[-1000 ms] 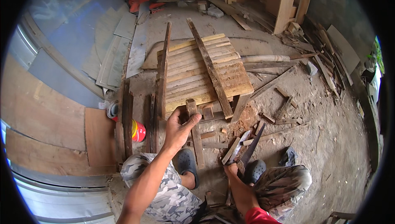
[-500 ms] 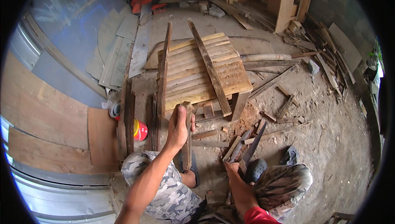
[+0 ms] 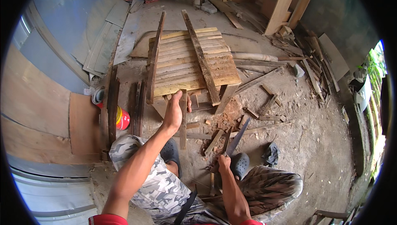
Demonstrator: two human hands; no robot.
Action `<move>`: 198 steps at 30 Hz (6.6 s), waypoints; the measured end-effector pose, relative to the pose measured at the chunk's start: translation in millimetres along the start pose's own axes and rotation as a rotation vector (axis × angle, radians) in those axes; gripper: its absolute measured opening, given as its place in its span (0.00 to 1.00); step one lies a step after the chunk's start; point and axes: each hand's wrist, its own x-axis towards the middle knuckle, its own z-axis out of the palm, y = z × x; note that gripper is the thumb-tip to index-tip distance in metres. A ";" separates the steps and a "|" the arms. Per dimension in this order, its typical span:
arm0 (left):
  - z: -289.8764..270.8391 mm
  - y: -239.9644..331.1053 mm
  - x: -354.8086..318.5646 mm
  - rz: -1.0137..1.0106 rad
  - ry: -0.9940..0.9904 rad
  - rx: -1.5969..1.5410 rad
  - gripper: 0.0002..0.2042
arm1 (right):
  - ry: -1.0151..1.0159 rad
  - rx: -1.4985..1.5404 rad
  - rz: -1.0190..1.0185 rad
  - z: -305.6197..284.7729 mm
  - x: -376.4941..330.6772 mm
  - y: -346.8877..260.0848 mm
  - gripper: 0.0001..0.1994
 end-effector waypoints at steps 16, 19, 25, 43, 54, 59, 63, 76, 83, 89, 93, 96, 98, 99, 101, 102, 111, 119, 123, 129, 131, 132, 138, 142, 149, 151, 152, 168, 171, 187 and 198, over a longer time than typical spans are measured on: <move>-38.6 -260.1 -115.3 -0.347 0.245 -0.039 0.13 | -0.097 -0.388 -0.471 1.9 -160.3 -58.1 0.14; -62.4 -303.8 -118.3 -0.328 0.111 -0.034 0.15 | -0.212 -0.479 -0.551 17.6 -165.7 -52.2 0.13; -65.5 -280.6 -131.7 -0.185 -0.029 0.158 0.10 | -0.270 -0.596 -0.760 40.2 -155.4 -31.5 0.19; -53.4 -204.8 -82.0 -0.624 0.332 0.010 0.12 | -0.365 -0.483 -0.656 65.6 -139.7 -49.0 0.30; -54.5 -211.2 -86.2 -0.578 0.307 -0.005 0.11 | -0.367 -0.504 -0.639 70.4 -139.8 -50.9 0.32; -57.5 -218.7 -87.1 -0.574 0.290 -0.016 0.12 | -0.378 -0.554 -0.613 70.5 -143.7 -59.3 0.31; -53.9 -214.6 -86.7 -0.587 0.297 0.003 0.12 | -0.367 -0.522 -0.637 71.3 -142.9 -57.1 0.32; -54.5 -214.6 -87.6 -0.575 0.277 -0.002 0.13 | -0.381 -0.513 -0.599 69.6 -142.7 -58.1 0.31; -52.9 -212.9 -88.2 -0.569 0.256 -0.024 0.14 | -0.384 -0.516 -0.605 70.0 -141.6 -58.1 0.32; -57.1 -219.7 -88.5 -0.559 0.257 -0.027 0.14 | -0.384 -0.516 -0.607 71.1 -142.1 -58.5 0.32; -55.5 -217.7 -88.0 -0.565 0.258 -0.027 0.14 | -0.379 -0.526 -0.599 70.5 -142.1 -59.4 0.32; -56.5 -218.3 -87.9 -0.567 0.259 -0.035 0.14 | -0.386 -0.479 -0.597 70.4 -145.0 -61.3 0.30; -58.7 -220.6 -88.1 -0.565 0.265 -0.035 0.13 | -0.390 -0.492 -0.592 71.0 -147.0 -63.0 0.30; -57.6 -220.1 -88.0 -0.568 0.266 -0.038 0.13 | -0.388 -0.499 -0.589 70.3 -146.6 -63.0 0.30; -56.0 -218.9 -88.3 -0.574 0.270 -0.044 0.13 | -0.384 -0.500 -0.600 70.0 -145.8 -61.6 0.30; -56.1 -218.3 -88.5 -0.574 0.272 -0.049 0.13 | -0.384 -0.500 -0.606 70.2 -145.0 -60.3 0.30; -55.9 -213.0 -91.0 -0.585 0.306 -0.069 0.12 | -0.392 -0.552 -0.656 70.4 -140.0 -53.8 0.30; -57.8 -215.5 -91.8 -0.572 0.286 -0.085 0.12 | -0.417 -0.517 -0.656 70.4 -142.4 -57.6 0.29; -57.9 -215.6 -92.0 -0.572 0.291 -0.071 0.12 | -0.427 -0.594 -0.570 69.4 -147.6 -66.3 0.29; -57.4 -215.6 -92.3 -0.579 0.290 -0.078 0.13 | -0.403 -0.554 -0.657 70.1 -139.0 -55.1 0.29; -60.1 -217.7 -93.4 -0.574 0.293 -0.086 0.13 | -0.412 -0.562 -0.627 70.0 -141.4 -56.7 0.29; -58.6 -217.8 -94.1 -0.565 0.291 -0.055 0.13 | -0.413 -0.566 -0.612 69.0 -141.9 -57.8 0.29; -52.5 -230.1 -96.9 -0.767 0.521 -0.055 0.30 | -0.396 -0.548 -0.783 67.0 -134.4 -38.8 0.31; -62.6 -248.0 -87.1 -1.190 0.608 -0.244 0.36 | -0.403 -0.612 -0.698 62.2 -145.2 -39.1 0.29; -67.5 -280.8 -81.4 -1.412 0.449 -0.698 0.17 | -0.399 -0.592 -0.775 54.7 -155.6 -24.3 0.33; -68.1 -285.7 -81.1 -1.381 0.362 -0.722 0.14 | -0.406 -0.624 -0.709 49.2 -154.4 -28.2 0.33; -69.0 -287.8 -81.1 -1.364 0.320 -0.735 0.13 | -0.410 -0.639 -0.676 46.8 -153.9 -30.1 0.34; -63.3 -284.8 -80.0 -1.136 0.239 -0.708 0.16 | -0.401 -0.628 -0.792 44.0 -153.9 -25.4 0.31; -51.2 -279.2 -80.8 -1.137 0.243 -0.643 0.18 | -0.387 -0.616 -0.788 37.9 -147.0 -17.0 0.31; -67.3 -319.5 -87.4 -1.074 0.166 -0.749 0.17 | -0.399 -0.645 -0.790 39.8 -154.4 -25.0 0.31; -75.1 -338.0 -90.8 -1.053 0.043 -0.632 0.17 | -0.401 -0.673 -0.757 36.0 -156.5 -25.8 0.29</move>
